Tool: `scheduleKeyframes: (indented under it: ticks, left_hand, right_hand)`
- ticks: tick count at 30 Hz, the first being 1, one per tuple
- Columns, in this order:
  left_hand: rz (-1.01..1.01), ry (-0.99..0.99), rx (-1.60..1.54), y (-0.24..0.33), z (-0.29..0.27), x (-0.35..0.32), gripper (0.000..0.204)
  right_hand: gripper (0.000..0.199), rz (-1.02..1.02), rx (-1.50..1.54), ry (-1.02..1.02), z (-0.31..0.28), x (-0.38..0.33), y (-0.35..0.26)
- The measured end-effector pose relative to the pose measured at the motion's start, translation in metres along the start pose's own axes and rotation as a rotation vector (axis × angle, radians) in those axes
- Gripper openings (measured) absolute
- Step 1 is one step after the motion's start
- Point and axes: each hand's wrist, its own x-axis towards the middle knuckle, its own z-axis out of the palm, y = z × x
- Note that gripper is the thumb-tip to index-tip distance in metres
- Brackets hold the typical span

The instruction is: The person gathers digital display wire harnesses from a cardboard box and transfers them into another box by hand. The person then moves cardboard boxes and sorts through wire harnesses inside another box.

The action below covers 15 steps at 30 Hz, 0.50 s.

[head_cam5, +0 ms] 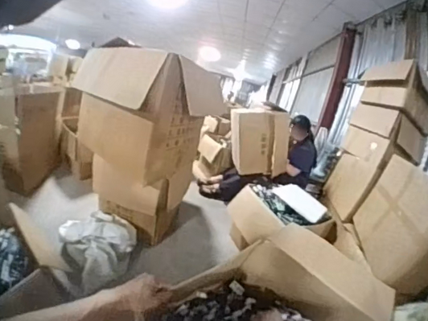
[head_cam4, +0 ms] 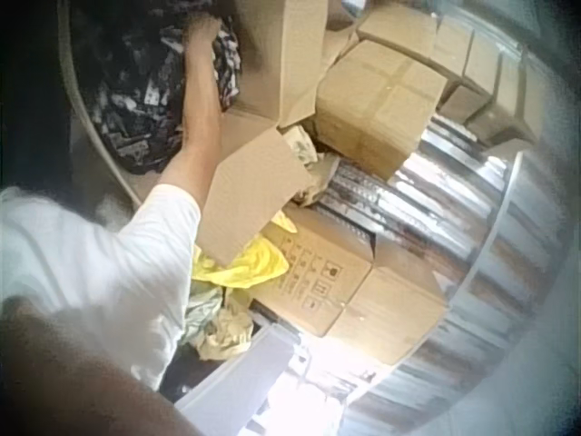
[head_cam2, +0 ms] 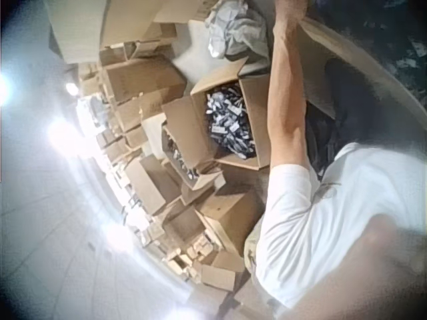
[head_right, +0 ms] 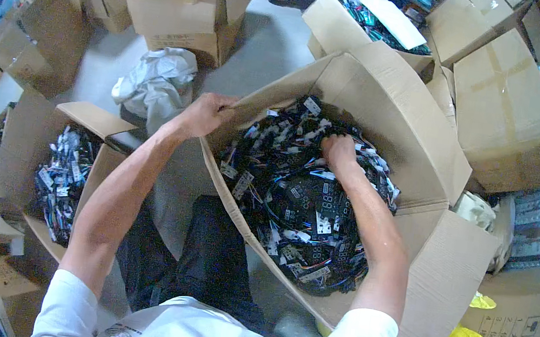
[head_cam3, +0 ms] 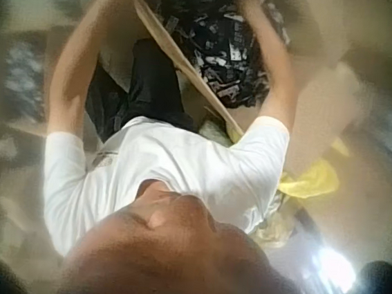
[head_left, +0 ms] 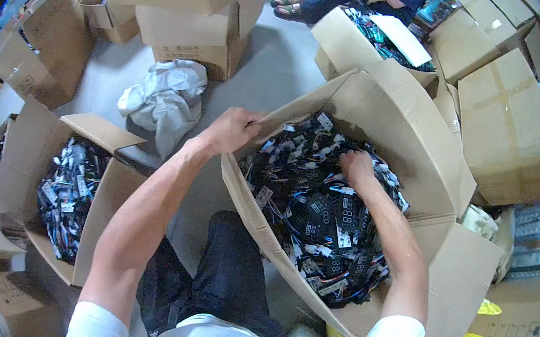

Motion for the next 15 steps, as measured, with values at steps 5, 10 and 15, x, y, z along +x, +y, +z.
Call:
scheduleKeyframes:
  ticks: [5,10,15]
  left_hand:
    - [-0.047,0.027,0.028,0.014,0.005,0.002,0.026]
    - [-0.001,0.102,0.203,0.006,0.007,0.003,0.024]
    - [-0.223,0.091,0.499,0.039,0.008,0.002,0.046]
  right_hand:
    - [0.015,0.056,0.346,0.090,-0.002,-0.030,0.036]
    - [0.017,0.015,0.667,0.292,-0.106,-0.052,0.051]
    - [0.024,0.073,0.652,0.557,-0.237,-0.089,0.052]
